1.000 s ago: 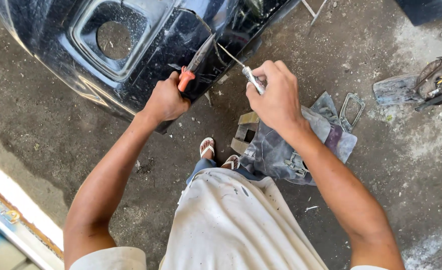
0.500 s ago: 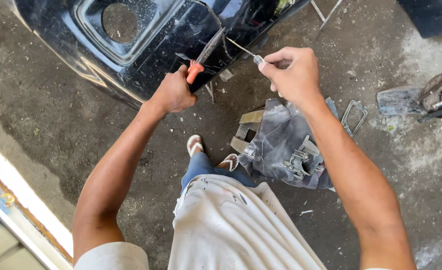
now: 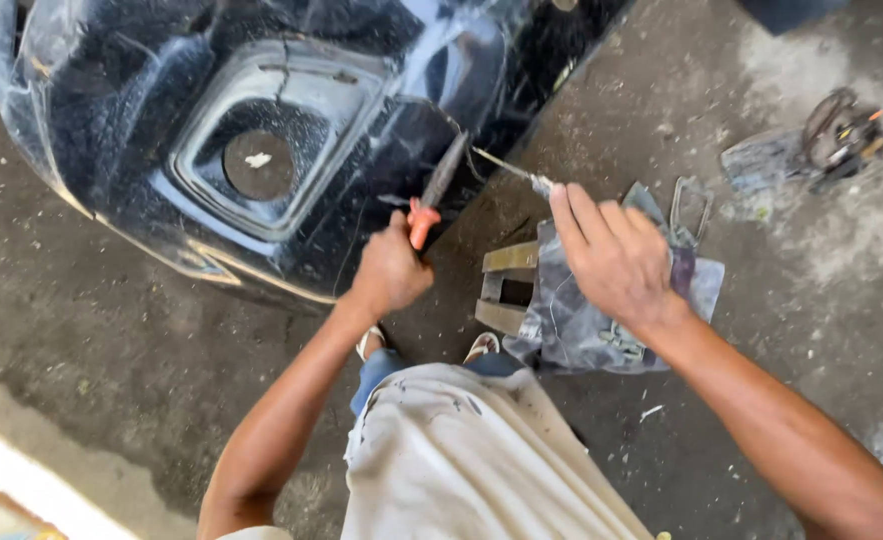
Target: The person uses pliers and a screwdriver to pry and separate a section of a black car bumper. They then use their hands to pull the detached plastic piece away from the main body of the bumper.
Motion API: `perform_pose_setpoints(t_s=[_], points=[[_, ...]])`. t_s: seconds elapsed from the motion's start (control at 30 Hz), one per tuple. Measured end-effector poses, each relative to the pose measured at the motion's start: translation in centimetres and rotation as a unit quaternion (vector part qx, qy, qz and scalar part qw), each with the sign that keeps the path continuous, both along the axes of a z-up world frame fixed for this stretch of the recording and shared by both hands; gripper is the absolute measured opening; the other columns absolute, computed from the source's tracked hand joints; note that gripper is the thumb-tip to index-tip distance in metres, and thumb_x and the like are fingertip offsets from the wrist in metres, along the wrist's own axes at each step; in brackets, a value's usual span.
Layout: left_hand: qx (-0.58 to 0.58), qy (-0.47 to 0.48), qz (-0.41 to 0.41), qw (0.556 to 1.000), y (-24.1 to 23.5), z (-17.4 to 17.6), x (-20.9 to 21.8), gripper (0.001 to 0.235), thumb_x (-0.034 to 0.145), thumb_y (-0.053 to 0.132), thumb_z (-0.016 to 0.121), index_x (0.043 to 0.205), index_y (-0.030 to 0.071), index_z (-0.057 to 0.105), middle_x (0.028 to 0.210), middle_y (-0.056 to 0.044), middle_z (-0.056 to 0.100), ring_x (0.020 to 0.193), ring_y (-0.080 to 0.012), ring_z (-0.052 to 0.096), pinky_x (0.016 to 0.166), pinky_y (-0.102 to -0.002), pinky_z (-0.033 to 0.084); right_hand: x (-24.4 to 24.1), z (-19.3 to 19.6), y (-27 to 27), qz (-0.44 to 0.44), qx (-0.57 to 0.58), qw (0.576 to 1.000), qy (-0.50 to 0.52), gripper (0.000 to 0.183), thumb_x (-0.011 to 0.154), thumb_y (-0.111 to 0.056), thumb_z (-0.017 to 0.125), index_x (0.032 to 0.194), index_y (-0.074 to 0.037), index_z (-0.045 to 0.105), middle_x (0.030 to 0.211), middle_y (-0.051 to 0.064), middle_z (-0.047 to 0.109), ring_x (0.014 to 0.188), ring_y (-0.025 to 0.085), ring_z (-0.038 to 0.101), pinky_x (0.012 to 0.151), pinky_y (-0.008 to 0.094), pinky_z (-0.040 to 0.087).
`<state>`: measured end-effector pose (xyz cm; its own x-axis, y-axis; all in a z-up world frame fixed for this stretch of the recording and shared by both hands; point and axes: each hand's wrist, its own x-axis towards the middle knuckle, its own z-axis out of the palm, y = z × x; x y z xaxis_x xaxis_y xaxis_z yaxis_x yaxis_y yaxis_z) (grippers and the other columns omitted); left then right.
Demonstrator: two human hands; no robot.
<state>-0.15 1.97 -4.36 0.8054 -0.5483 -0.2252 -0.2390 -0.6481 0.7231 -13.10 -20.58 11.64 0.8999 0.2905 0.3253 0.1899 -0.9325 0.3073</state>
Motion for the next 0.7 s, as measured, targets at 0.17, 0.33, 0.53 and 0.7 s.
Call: perform_pose_setpoints(t_s=[0.17,0.33,0.53,0.7], points=[[-0.015,0.037,-0.038,0.998,0.6,0.5,1.1,0.047,0.068,0.006,0.069,0.109,-0.004,0.05,0.092,-0.032,0.069,0.091,-0.0521,0.067,0.082,-0.054,0.054,0.0,-4.6,-0.2,-0.141,0.262,0.947,0.122,0.033,0.1,-0.014,0.063,0.127,0.003,0.071,0.09,0.008,0.075,0.064,0.012,0.063,0.055,0.026,0.048],[-0.004,0.039,-0.043,0.998,0.6,-1.1,0.6,0.048,0.069,0.006,0.07,0.111,-0.004,0.049,0.093,-0.032,0.069,0.092,-0.0516,0.067,0.084,-0.054,0.055,0.7,-5.0,0.5,-0.262,0.586,0.736,0.215,0.03,0.103,-0.017,0.059,0.125,-0.001,0.071,0.08,0.006,0.074,0.053,0.007,0.054,0.046,0.024,0.039],[0.014,0.053,-0.039,0.998,0.1,-0.3,0.6,0.05,0.069,0.006,0.071,0.111,-0.004,0.047,0.095,-0.032,0.069,0.094,-0.0517,0.067,0.084,-0.053,0.054,0.5,-3.0,0.2,-0.104,0.202,0.972,0.059,0.031,0.097,-0.017,0.063,0.122,-0.003,0.074,0.073,0.009,0.063,0.049,0.018,0.05,0.041,0.034,0.039],[0.034,0.06,-0.037,0.997,0.0,0.1,0.4,0.052,0.071,0.01,0.076,0.111,-0.003,0.047,0.096,-0.032,0.069,0.096,-0.0518,0.067,0.084,-0.052,0.054,1.3,-1.3,1.2,0.004,-0.044,0.999,-0.019,0.034,0.091,-0.013,0.064,0.122,-0.002,0.072,0.088,0.007,0.065,0.066,0.021,0.062,0.056,0.033,0.047]])
